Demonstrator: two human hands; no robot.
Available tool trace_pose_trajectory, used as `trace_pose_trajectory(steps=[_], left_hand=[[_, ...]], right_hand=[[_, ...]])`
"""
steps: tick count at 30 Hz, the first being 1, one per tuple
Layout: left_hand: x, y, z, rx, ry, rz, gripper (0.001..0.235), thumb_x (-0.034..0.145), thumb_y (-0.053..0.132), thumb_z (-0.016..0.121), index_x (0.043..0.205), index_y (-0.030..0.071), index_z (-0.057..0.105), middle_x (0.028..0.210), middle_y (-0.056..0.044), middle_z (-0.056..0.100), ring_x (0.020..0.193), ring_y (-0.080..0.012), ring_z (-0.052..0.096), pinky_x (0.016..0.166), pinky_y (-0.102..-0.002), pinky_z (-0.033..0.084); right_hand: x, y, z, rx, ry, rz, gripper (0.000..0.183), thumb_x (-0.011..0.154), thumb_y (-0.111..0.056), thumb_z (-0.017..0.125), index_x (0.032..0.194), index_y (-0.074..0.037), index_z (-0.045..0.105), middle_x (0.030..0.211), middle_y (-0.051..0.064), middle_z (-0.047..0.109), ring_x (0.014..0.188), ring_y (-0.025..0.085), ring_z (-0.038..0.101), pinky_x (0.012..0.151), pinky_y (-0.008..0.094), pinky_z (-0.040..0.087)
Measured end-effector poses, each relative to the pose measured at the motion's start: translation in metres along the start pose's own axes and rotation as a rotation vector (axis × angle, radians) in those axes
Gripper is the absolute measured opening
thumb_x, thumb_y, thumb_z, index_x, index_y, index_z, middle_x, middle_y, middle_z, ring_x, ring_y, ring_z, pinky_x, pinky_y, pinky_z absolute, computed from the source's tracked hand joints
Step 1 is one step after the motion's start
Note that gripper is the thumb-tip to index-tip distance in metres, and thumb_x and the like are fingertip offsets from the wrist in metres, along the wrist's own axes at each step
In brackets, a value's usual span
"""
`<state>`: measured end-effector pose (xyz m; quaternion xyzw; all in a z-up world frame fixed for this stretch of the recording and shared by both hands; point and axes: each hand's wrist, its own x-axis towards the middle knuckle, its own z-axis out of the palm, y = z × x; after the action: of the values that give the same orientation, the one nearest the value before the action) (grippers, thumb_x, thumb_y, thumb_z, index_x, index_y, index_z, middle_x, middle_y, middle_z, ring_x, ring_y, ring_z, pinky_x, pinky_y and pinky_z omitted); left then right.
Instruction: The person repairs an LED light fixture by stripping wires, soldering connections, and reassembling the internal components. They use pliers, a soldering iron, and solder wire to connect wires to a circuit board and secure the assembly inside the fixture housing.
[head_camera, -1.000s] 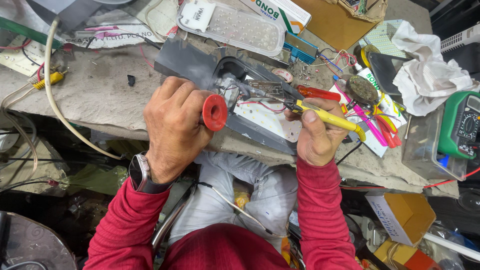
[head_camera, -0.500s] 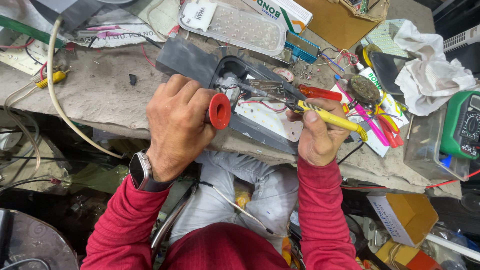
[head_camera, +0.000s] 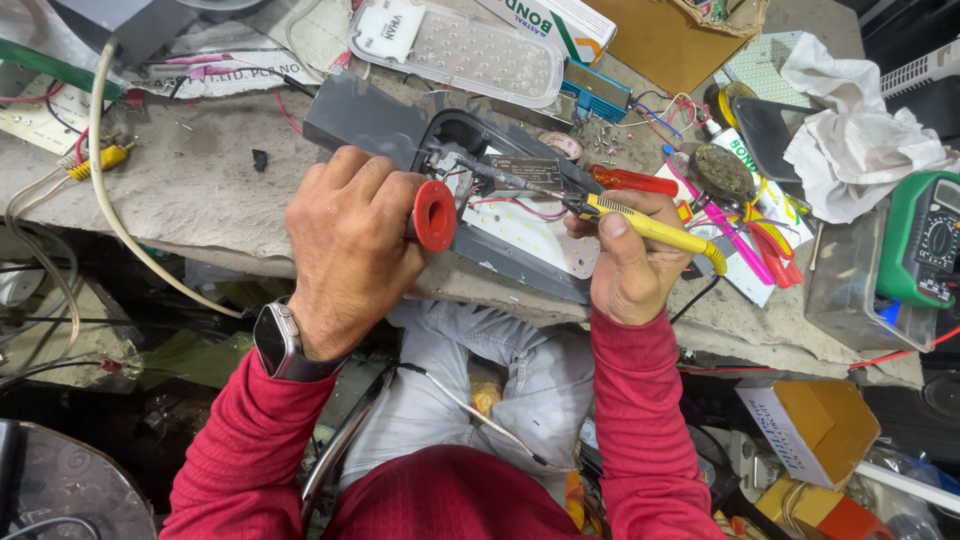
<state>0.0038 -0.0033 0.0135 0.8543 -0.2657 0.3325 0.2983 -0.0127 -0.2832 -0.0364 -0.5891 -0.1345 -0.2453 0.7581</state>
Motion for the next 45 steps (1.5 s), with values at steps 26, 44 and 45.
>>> trace_pose_trajectory(steps=[26, 44, 45], left_hand=[[-0.009, 0.026, -0.034, -0.214, 0.307, -0.081, 0.022, 0.097, 0.002, 0.087, 0.105, 0.002, 0.067, 0.091, -0.011, 0.067, 0.077, -0.0263, 0.062, 0.069, -0.035, 0.047], [-0.049, 0.011, -0.023, -0.198, 0.289, -0.174, 0.021, 0.096, 0.004, 0.089, 0.105, 0.003, 0.069, 0.091, -0.01, 0.068, 0.074, -0.0253, 0.061, 0.068, -0.034, 0.048], [-0.051, 0.009, -0.023, -0.196, 0.294, -0.186, 0.021, 0.096, 0.003, 0.089, 0.104, 0.003, 0.069, 0.093, -0.01, 0.068, 0.074, -0.0251, 0.061, 0.067, -0.034, 0.048]], right_hand=[[-0.025, -0.019, -0.031, 0.173, 0.249, -0.092, 0.033, 0.098, -0.021, 0.077, 0.118, 0.001, 0.063, 0.1, 0.016, 0.07, 0.077, 0.029, 0.071, 0.069, 0.04, 0.06], [-0.023, -0.002, 0.009, -0.088, 0.05, -0.057, 0.028, 0.099, -0.014, 0.074, 0.117, 0.003, 0.061, 0.102, 0.016, 0.072, 0.085, 0.024, 0.074, 0.08, 0.039, 0.062], [-0.022, -0.002, 0.01, -0.085, 0.054, -0.056, 0.028, 0.099, -0.014, 0.074, 0.117, 0.003, 0.062, 0.101, 0.016, 0.072, 0.084, 0.024, 0.074, 0.08, 0.039, 0.062]])
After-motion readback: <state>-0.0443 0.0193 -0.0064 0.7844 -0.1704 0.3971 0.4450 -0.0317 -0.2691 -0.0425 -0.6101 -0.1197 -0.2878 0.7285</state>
